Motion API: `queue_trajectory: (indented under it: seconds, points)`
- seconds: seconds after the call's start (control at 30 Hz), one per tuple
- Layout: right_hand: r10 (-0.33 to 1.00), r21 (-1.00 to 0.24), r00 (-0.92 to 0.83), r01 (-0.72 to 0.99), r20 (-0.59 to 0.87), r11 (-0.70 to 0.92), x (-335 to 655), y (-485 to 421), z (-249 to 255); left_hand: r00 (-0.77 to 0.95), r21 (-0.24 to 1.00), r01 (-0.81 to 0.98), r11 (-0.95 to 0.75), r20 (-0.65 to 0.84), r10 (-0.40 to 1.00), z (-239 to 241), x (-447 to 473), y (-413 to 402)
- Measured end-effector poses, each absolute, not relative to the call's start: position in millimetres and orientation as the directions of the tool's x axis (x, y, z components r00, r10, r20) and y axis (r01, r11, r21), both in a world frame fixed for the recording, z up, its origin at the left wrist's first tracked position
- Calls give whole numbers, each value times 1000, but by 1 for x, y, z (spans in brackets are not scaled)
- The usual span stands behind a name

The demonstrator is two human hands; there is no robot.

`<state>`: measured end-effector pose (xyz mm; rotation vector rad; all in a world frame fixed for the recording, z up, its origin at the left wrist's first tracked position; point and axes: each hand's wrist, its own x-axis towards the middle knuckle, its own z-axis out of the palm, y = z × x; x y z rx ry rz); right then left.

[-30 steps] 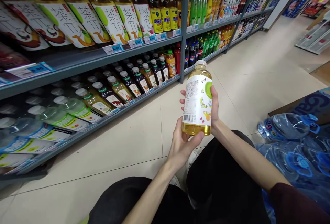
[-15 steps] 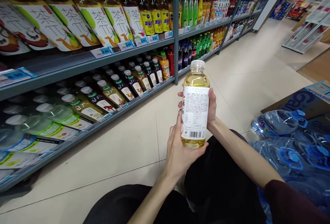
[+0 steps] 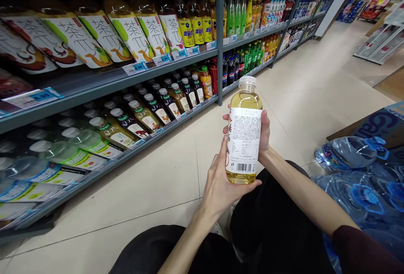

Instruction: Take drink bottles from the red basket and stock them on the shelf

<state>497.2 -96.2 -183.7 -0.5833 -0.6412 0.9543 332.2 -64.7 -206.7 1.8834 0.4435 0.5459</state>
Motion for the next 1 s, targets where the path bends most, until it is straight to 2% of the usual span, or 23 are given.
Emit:
queue_trajectory:
  seconds: [0.17, 0.3, 0.47, 0.63, 0.7, 0.8, 0.87, 1.0]
  points:
    - [877, -713, 424, -541, 228, 446, 496, -97, -183, 818, 945, 48, -324, 149, 556, -205, 331, -66]
    - [864, -712, 449, -530, 226, 461, 496, -98, -184, 836, 967, -19, -254, 155, 526, -206, 333, -66]
    - [855, -703, 447, -519, 262, 487, 494, -103, -181, 844, 983, -184, 0, 158, 513, -209, 336, -71]
    - [826, -747, 536, -473, 176, 466, 490, -113, -171, 888, 898, -272, 347, 96, 449, -209, 338, -74]
    - [810, -762, 564, -451, 160, 465, 489, -115, -170, 904, 867, -260, 425, 63, 424, -207, 338, -71]
    - [787, -784, 601, -417, 142, 460, 489, -117, -171, 937, 830, -113, 547, -94, 335, -203, 337, -69]
    - [781, -808, 614, -400, 115, 433, 489, -117, -172, 944, 832, -44, 553, -146, 295, -200, 336, -70]
    - [766, -880, 641, -341, 39, 330, 484, -114, -168, 919, 906, -40, 421, -132, 371, -194, 331, -73]
